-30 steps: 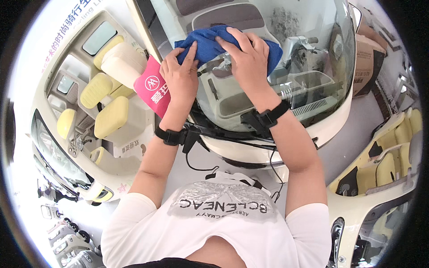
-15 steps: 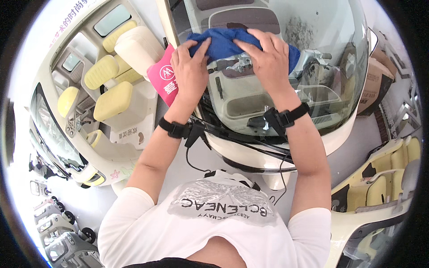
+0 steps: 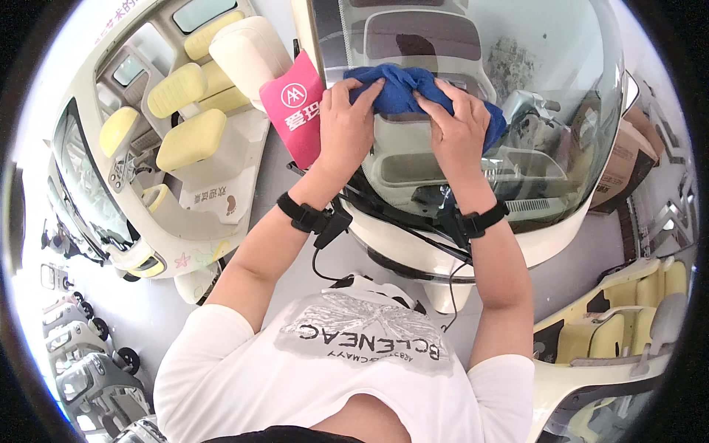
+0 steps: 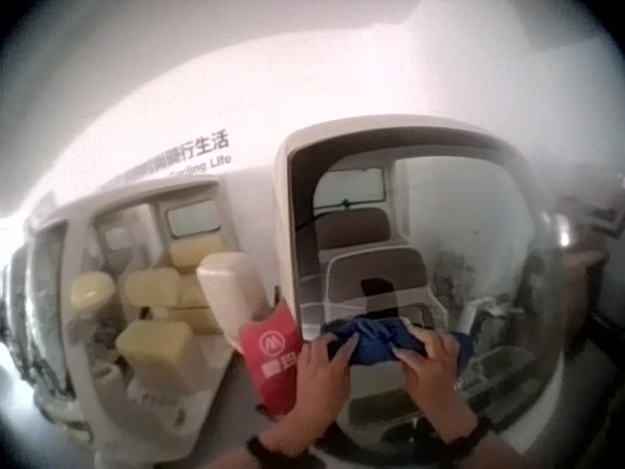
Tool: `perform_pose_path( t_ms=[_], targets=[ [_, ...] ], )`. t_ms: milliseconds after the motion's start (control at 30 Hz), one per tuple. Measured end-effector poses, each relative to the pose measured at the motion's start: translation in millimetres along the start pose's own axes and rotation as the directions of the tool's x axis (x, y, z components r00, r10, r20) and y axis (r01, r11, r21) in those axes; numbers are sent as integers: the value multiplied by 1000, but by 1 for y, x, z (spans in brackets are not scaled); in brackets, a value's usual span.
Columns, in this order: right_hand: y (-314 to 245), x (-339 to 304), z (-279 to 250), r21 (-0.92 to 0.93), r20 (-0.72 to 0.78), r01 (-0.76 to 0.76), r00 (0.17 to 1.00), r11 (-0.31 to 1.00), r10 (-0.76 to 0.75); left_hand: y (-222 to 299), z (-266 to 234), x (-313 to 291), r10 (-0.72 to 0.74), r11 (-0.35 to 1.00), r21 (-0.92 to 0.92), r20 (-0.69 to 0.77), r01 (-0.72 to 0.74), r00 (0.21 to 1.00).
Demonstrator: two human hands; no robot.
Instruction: The person is using a blue cloth to wipe down the exterior and interior surfaces of a three-wheeled electric vehicle.
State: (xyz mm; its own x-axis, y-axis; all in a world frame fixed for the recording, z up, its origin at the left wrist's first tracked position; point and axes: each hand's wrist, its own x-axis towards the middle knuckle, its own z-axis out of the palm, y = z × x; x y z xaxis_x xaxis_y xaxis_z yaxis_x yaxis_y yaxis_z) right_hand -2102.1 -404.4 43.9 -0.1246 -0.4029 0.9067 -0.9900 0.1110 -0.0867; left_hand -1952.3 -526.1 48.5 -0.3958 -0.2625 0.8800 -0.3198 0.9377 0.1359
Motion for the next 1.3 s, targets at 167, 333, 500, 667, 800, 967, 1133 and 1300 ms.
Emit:
perform_pose_path(
  t_ms=[167,333,500,667,800,967,1133,1300],
  targets=[
    [-13,-15,-38,35,267,-64,962,997,53,7,-23,-35,20,978,-209,215,26,976],
    [-64,-11,-59,211,285,-227,945,951,163,2,-80,-49,1,964,-266,107,27,994],
    [-137,1,-43,427,278,-288,944,857,179,-51,-125,-44,22,979,-199,-106,-42,994],
    [-214,20,7,421,223,-210,967,882,124,-138,-156,-40,49,985,-156,-175,-77,983],
    [-249,47,63,305,129,-131,987,943,95,-198,-170,-18,61,985,-150,-190,-90,980],
    [-274,99,117,233,-37,-197,977,952,211,-253,-148,50,124,965,-177,-348,-195,929],
    [-269,113,179,86,-195,-203,957,975,217,-270,-105,69,88,956,-238,-330,-173,940],
    [-265,54,210,72,-81,-259,961,963,264,-277,-80,17,66,942,-296,-296,-157,953]
  ],
)
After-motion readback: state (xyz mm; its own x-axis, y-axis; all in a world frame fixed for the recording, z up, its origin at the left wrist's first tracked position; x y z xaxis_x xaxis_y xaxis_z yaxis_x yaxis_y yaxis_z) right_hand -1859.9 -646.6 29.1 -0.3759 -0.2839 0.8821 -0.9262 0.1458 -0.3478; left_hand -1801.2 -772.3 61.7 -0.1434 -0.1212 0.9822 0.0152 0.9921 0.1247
